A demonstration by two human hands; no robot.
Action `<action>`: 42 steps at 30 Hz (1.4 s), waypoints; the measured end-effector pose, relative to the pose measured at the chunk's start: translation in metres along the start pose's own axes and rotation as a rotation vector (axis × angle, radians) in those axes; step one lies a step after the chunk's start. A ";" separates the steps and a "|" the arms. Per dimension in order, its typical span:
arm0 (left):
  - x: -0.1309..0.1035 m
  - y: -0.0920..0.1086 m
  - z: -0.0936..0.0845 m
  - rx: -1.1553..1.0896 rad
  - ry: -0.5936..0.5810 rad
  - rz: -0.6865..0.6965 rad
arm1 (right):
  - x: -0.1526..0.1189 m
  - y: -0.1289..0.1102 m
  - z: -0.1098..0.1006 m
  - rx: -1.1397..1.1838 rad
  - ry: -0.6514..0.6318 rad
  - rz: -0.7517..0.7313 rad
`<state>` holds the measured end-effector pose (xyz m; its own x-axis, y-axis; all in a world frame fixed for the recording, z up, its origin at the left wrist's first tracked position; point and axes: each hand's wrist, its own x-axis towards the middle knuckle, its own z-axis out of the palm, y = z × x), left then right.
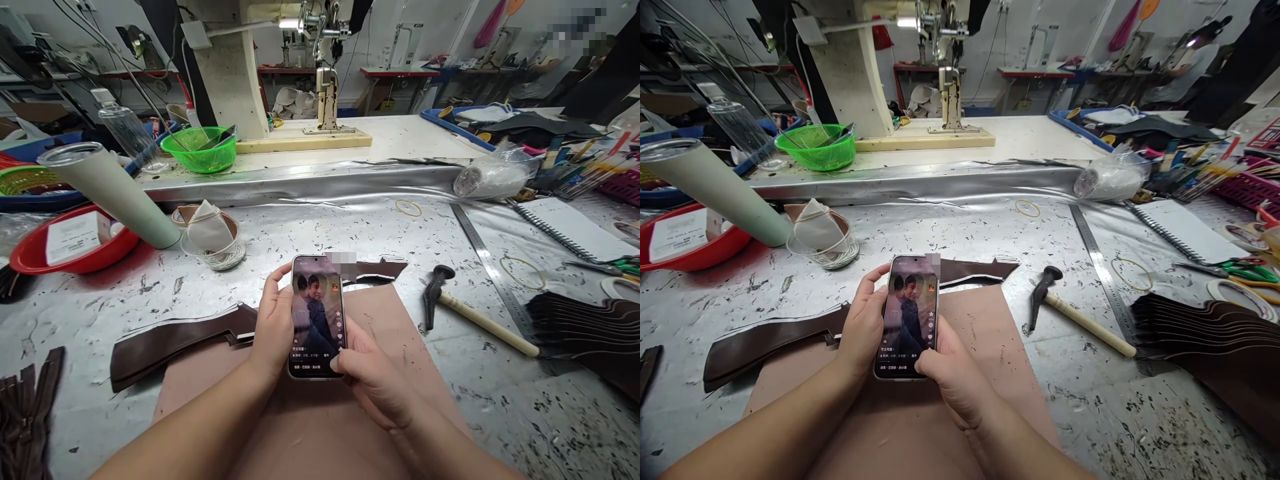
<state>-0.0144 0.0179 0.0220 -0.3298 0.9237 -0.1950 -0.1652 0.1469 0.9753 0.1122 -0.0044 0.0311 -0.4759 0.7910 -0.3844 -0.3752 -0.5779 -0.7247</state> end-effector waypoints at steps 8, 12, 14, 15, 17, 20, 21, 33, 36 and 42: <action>0.000 0.000 -0.001 0.008 0.000 -0.011 | 0.001 0.001 -0.001 -0.003 -0.028 0.000; 0.000 -0.001 -0.002 -0.009 -0.009 -0.016 | 0.001 0.000 -0.001 -0.016 -0.054 -0.008; 0.000 -0.002 -0.002 -0.013 -0.016 -0.016 | 0.001 0.000 -0.001 -0.019 -0.063 -0.012; 0.000 -0.003 -0.003 -0.011 -0.016 -0.015 | 0.001 0.000 -0.001 -0.019 -0.067 -0.013; 0.000 -0.004 -0.003 -0.011 -0.015 -0.012 | 0.001 0.001 -0.001 -0.014 -0.057 -0.016; 0.001 -0.004 -0.003 -0.021 -0.018 -0.008 | 0.003 0.004 -0.005 0.001 -0.029 -0.011; 0.001 -0.004 -0.003 -0.027 -0.020 -0.006 | 0.003 0.006 -0.006 0.005 -0.023 -0.008; 0.000 0.002 0.000 -0.016 -0.011 -0.014 | 0.001 0.001 -0.001 -0.009 -0.029 -0.011; 0.001 0.001 -0.001 0.008 0.002 -0.009 | 0.002 0.003 -0.002 -0.007 -0.057 -0.019; 0.001 -0.002 -0.003 0.033 -0.004 -0.003 | 0.005 0.009 -0.008 0.029 -0.017 -0.016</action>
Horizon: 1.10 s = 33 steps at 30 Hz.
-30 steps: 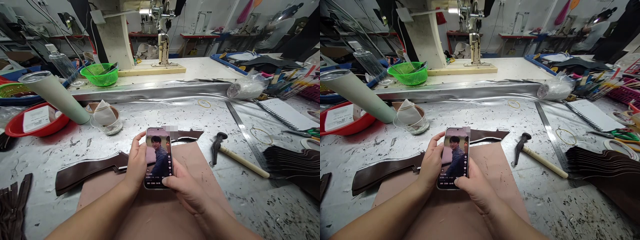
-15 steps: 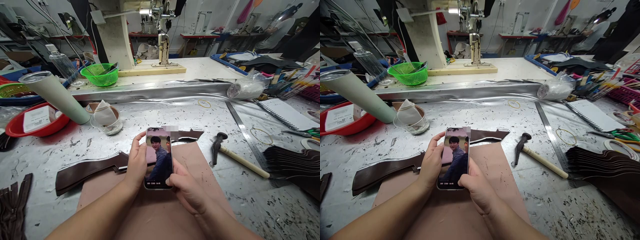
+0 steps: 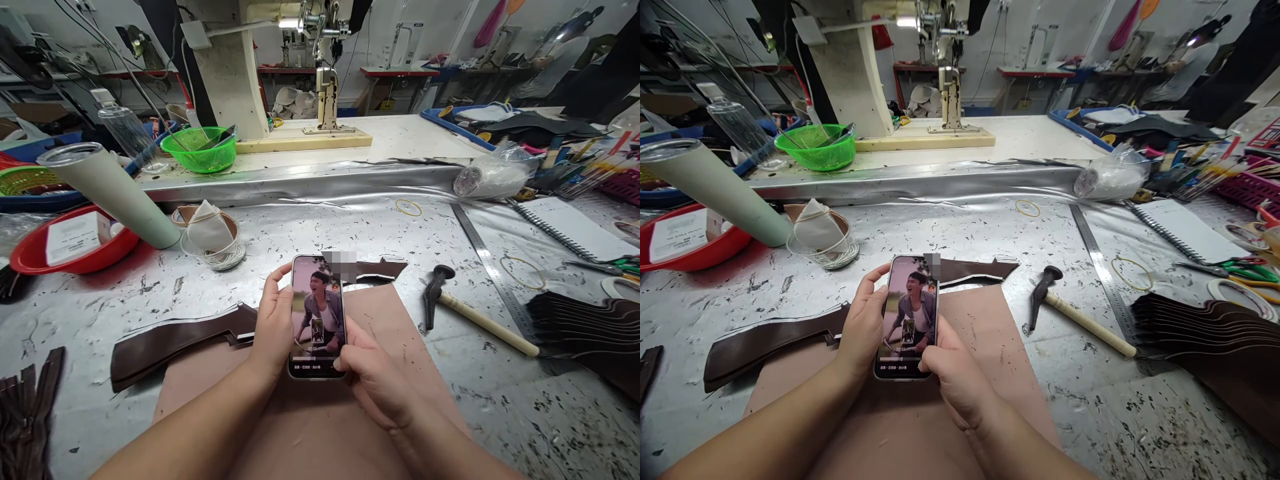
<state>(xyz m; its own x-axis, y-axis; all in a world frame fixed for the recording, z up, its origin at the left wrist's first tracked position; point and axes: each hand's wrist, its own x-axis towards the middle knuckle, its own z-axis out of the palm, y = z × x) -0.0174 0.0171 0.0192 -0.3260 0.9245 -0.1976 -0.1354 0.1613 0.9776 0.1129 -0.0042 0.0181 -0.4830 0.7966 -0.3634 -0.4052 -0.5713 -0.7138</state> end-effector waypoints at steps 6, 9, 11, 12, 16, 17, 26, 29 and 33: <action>-0.001 0.002 0.002 -0.034 0.004 -0.006 | -0.001 -0.003 0.002 0.000 -0.017 0.015; -0.002 0.004 0.003 -0.042 0.004 -0.011 | -0.002 -0.006 0.005 0.002 -0.028 0.006; -0.001 0.004 0.002 -0.050 0.006 -0.008 | -0.002 -0.007 0.007 -0.004 -0.020 0.004; -0.001 0.004 0.002 -0.053 0.005 -0.004 | -0.002 -0.008 0.008 -0.010 -0.017 0.005; 0.000 0.002 0.002 -0.054 -0.010 0.003 | -0.002 -0.007 0.008 -0.044 -0.034 0.003; 0.000 0.002 0.003 -0.052 -0.011 0.003 | -0.002 -0.007 0.007 -0.047 -0.042 -0.001; 0.000 0.002 0.003 -0.048 -0.001 0.000 | -0.001 -0.005 0.005 -0.048 -0.061 0.001; 0.000 0.003 0.003 -0.046 0.003 -0.004 | -0.001 -0.005 0.004 -0.048 -0.052 0.005; 0.000 0.003 0.003 -0.056 0.005 -0.010 | -0.001 -0.005 0.004 -0.047 -0.055 -0.001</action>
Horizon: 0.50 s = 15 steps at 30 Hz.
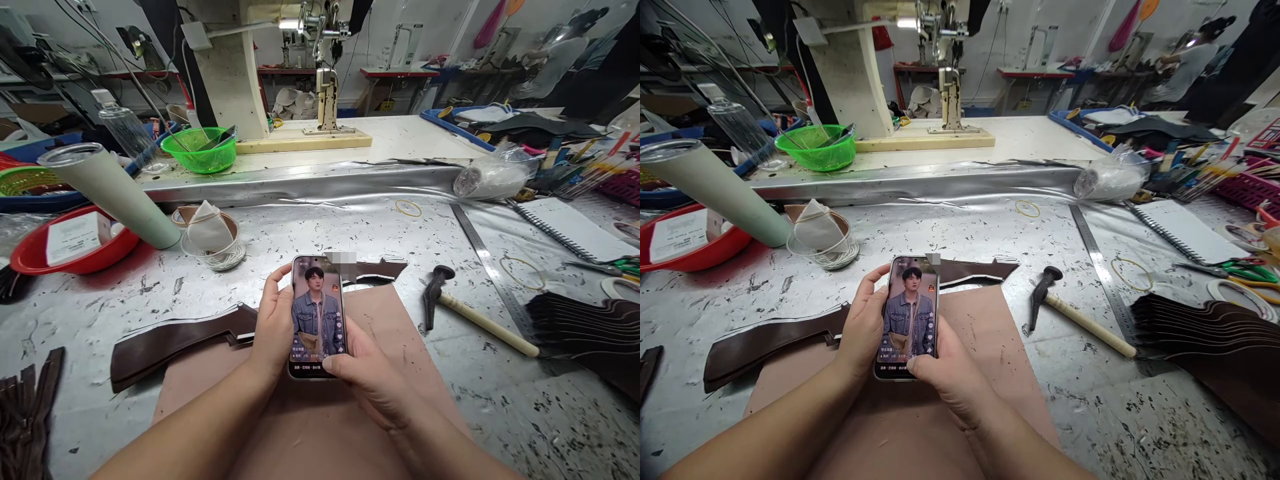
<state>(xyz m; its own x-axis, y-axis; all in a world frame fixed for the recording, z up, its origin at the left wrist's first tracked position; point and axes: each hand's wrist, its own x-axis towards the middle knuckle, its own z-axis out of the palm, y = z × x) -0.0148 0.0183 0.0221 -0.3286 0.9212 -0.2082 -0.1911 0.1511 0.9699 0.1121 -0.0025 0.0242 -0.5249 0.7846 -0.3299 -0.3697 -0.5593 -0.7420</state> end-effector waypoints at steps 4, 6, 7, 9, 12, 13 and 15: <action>0.001 -0.001 0.000 0.001 0.000 0.000 | -0.001 -0.001 0.002 0.003 0.003 0.007; 0.001 -0.001 0.000 0.001 -0.001 -0.005 | -0.001 -0.002 0.002 0.009 0.012 0.007; 0.001 -0.001 0.000 0.002 -0.001 -0.007 | -0.001 -0.002 0.002 0.013 0.019 0.008; 0.000 -0.001 0.000 0.003 0.005 -0.009 | -0.001 -0.001 0.001 0.018 0.041 0.015; -0.001 0.001 0.000 0.003 0.004 -0.021 | -0.001 0.001 -0.001 0.018 0.064 0.025; -0.001 0.001 0.000 0.005 0.003 -0.024 | -0.001 0.001 -0.002 0.017 0.066 0.023; -0.002 0.002 0.000 0.017 0.005 -0.025 | -0.001 0.001 -0.002 0.016 0.057 0.018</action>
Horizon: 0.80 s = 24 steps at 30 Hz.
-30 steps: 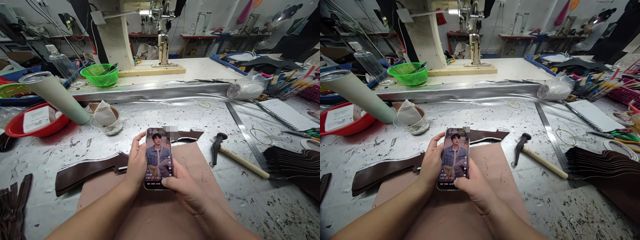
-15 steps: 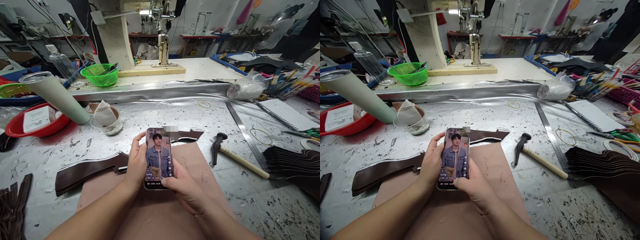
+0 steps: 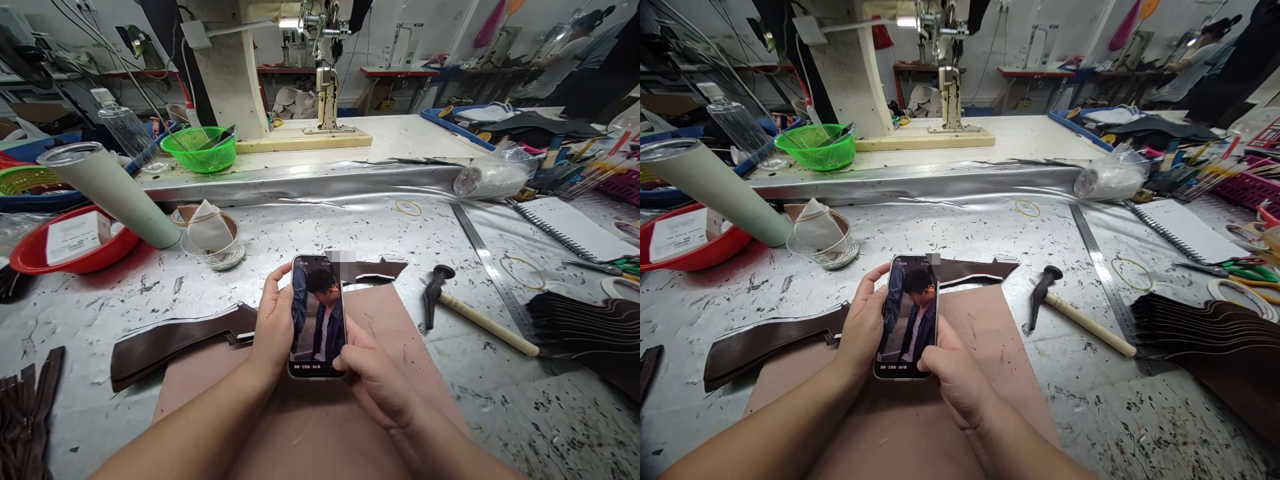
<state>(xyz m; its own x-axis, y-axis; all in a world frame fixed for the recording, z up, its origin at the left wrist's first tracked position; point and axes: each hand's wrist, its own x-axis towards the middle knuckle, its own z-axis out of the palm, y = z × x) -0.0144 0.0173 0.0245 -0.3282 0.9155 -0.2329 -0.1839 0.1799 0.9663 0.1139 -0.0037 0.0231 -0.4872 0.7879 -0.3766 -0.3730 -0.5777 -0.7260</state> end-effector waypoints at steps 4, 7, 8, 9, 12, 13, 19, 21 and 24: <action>0.000 0.000 0.000 -0.016 -0.008 0.007 | -0.001 -0.003 0.003 0.012 -0.012 0.011; 0.001 0.000 0.001 -0.023 -0.007 0.007 | -0.001 -0.004 0.004 -0.001 -0.017 0.012; 0.001 0.000 0.001 -0.023 -0.005 0.005 | -0.001 -0.004 0.004 -0.009 -0.016 0.011; 0.001 0.000 0.001 -0.024 -0.005 0.003 | -0.001 -0.003 0.004 -0.014 -0.013 0.010; 0.001 -0.001 0.000 -0.026 -0.009 -0.002 | 0.000 -0.001 0.002 -0.012 0.020 0.011; 0.001 -0.002 0.000 -0.026 -0.011 -0.002 | 0.000 -0.001 0.002 -0.005 0.033 0.012; 0.003 -0.004 -0.002 -0.026 -0.017 0.001 | 0.000 -0.001 0.002 0.022 0.035 0.020; 0.003 -0.005 -0.002 -0.028 -0.011 0.016 | 0.001 0.000 0.002 0.035 0.038 0.017; 0.004 -0.006 -0.001 -0.034 -0.009 0.036 | 0.001 0.002 0.000 0.092 0.042 0.020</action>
<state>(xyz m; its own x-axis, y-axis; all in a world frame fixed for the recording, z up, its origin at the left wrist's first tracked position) -0.0159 0.0195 0.0178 -0.3267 0.9244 -0.1967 -0.2037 0.1344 0.9698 0.1120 -0.0041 0.0212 -0.4625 0.7830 -0.4161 -0.4352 -0.6093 -0.6629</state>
